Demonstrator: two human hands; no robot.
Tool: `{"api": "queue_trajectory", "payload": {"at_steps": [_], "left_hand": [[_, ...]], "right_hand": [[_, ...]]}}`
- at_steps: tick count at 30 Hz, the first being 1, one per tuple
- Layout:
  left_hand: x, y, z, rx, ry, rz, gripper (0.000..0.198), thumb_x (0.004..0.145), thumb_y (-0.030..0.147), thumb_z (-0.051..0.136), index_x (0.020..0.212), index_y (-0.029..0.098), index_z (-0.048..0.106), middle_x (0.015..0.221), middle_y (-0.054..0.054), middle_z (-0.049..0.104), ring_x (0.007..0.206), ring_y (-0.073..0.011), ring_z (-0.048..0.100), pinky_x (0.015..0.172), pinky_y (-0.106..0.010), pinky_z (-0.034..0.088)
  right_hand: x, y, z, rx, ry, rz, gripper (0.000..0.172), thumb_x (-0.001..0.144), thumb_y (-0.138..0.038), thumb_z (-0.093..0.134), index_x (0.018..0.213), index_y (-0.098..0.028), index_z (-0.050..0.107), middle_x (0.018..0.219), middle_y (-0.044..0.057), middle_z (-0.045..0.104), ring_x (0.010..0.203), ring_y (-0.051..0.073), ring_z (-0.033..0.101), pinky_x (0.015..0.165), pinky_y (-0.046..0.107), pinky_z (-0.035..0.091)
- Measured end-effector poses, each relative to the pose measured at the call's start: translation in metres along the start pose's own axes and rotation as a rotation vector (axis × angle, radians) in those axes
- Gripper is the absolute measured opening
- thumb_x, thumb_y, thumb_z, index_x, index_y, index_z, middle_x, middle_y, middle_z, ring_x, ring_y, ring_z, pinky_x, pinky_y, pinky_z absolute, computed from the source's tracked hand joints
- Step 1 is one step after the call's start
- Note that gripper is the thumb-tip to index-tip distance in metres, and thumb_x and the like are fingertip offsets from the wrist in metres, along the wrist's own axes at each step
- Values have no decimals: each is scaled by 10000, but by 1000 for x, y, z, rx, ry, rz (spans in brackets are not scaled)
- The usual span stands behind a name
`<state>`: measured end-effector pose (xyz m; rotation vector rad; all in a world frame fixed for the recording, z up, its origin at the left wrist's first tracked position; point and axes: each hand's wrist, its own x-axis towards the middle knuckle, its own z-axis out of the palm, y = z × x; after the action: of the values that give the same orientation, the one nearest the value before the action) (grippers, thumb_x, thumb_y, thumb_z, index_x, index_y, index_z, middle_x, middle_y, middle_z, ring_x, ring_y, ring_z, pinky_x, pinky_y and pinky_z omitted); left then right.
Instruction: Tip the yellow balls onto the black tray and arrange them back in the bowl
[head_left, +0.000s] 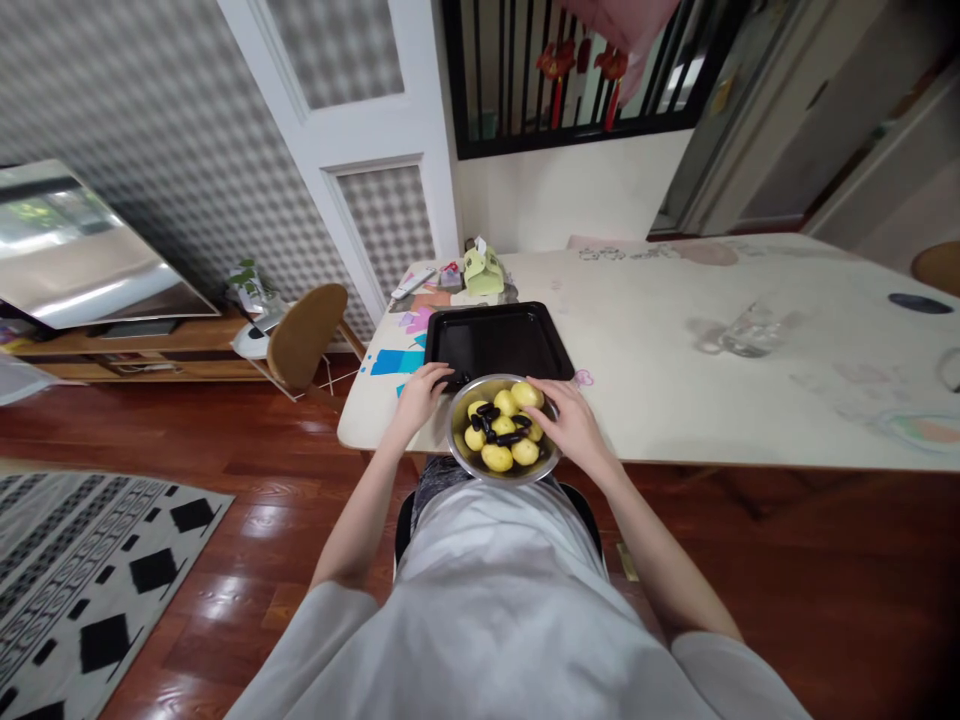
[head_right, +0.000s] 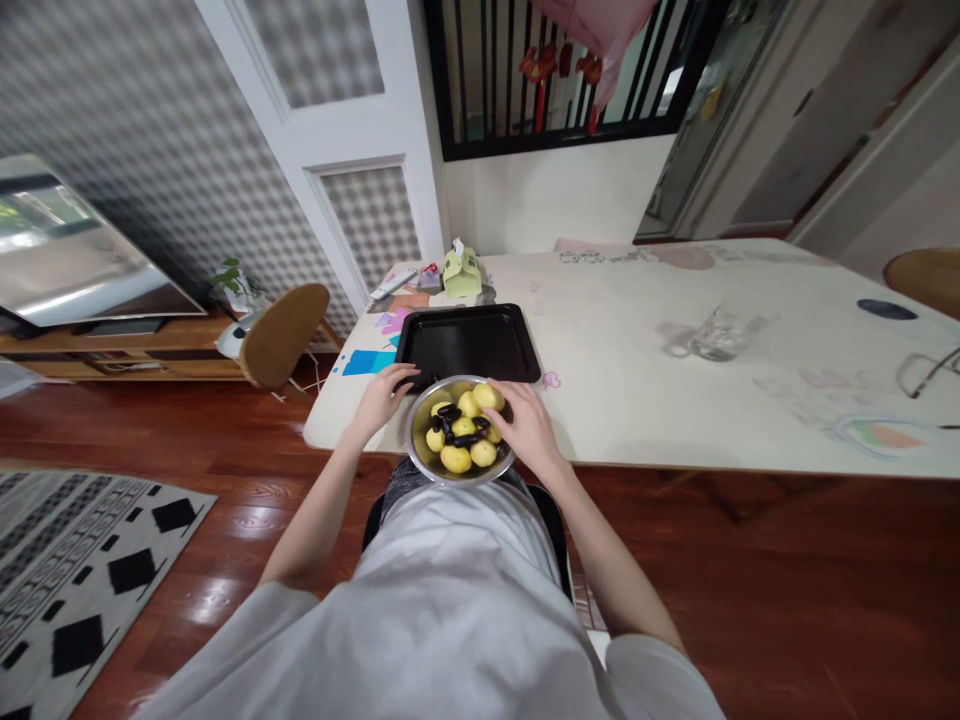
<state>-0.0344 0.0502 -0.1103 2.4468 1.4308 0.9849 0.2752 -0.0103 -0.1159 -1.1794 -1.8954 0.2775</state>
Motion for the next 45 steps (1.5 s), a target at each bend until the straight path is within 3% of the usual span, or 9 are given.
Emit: {"api": "queue_trajectory", "payload": {"at_steps": [5, 12, 16, 22, 29, 32, 36, 41, 45], "left_hand": [[23, -14, 5, 27, -208, 35, 292, 981, 129, 555, 1134, 195, 795, 1265, -103, 766, 1200, -263, 725, 1103, -423, 578], [50, -25, 13, -1, -323, 135, 433, 891, 88, 632, 1291, 198, 753, 1379, -113, 730, 1266, -264, 705, 1119, -434, 563], [64, -28, 20, -79, -395, 201, 352, 892, 77, 610, 1150, 214, 805, 1285, -94, 777, 1192, -227, 736, 1095, -395, 573], [65, -26, 19, -108, -359, 183, 263, 866, 46, 644, 1051, 162, 790, 1074, -101, 772, 1008, -214, 736, 948, -341, 603], [56, -23, 14, -67, -255, 114, 216, 886, 74, 653, 1046, 163, 768, 1025, -76, 689, 935, -204, 700, 873, -325, 598], [50, -9, 5, -53, -157, 89, 236, 941, 116, 616, 1117, 181, 759, 1061, -78, 687, 992, -222, 702, 920, -350, 591], [36, 30, -9, -110, -78, 148, 266, 1017, 192, 571, 1234, 212, 724, 1137, -90, 691, 1034, -228, 703, 928, -352, 586], [15, 79, -9, -139, -152, 277, 196, 1027, 223, 592, 1174, 235, 721, 1128, -77, 741, 1069, -245, 705, 969, -388, 575], [11, 91, 4, -81, -197, 331, 176, 1032, 230, 599, 1151, 227, 728, 1160, -87, 759, 1102, -263, 711, 1004, -432, 569]], "right_hand": [[-8, 3, -4, 44, 37, -76, 411, 1039, -401, 588, 1422, -270, 658, 1407, 106, 702, 1298, 301, 642, 1148, 539, 517], [-13, 8, -4, 62, 117, -178, 360, 1056, -301, 537, 1381, -278, 692, 1371, 107, 723, 1278, 290, 663, 1128, 566, 546], [-14, 7, -3, 76, 144, -186, 311, 1054, -291, 537, 1291, -261, 736, 1287, 114, 756, 1210, 285, 693, 1088, 561, 569], [-16, 6, -3, 73, 168, -192, 270, 1052, -277, 532, 1171, -254, 773, 1208, 110, 778, 1143, 280, 708, 1017, 533, 595], [-17, 5, -2, 64, 181, -198, 273, 1047, -257, 529, 1149, -260, 783, 1174, 102, 782, 1113, 280, 709, 993, 528, 598], [-18, 4, -3, 68, 184, -203, 274, 1043, -249, 532, 1154, -264, 783, 1165, 101, 783, 1102, 280, 711, 981, 526, 603], [-19, 2, -3, 79, 185, -205, 287, 1040, -248, 525, 1158, -270, 786, 1155, 106, 783, 1099, 286, 710, 970, 534, 608], [-20, 3, -3, 69, 174, -178, 289, 1038, -260, 523, 1151, -272, 789, 1154, 107, 780, 1103, 292, 706, 981, 548, 604], [-20, 3, -3, 64, 173, -195, 284, 1041, -250, 522, 1143, -269, 787, 1150, 104, 782, 1103, 285, 704, 977, 534, 605]]}}
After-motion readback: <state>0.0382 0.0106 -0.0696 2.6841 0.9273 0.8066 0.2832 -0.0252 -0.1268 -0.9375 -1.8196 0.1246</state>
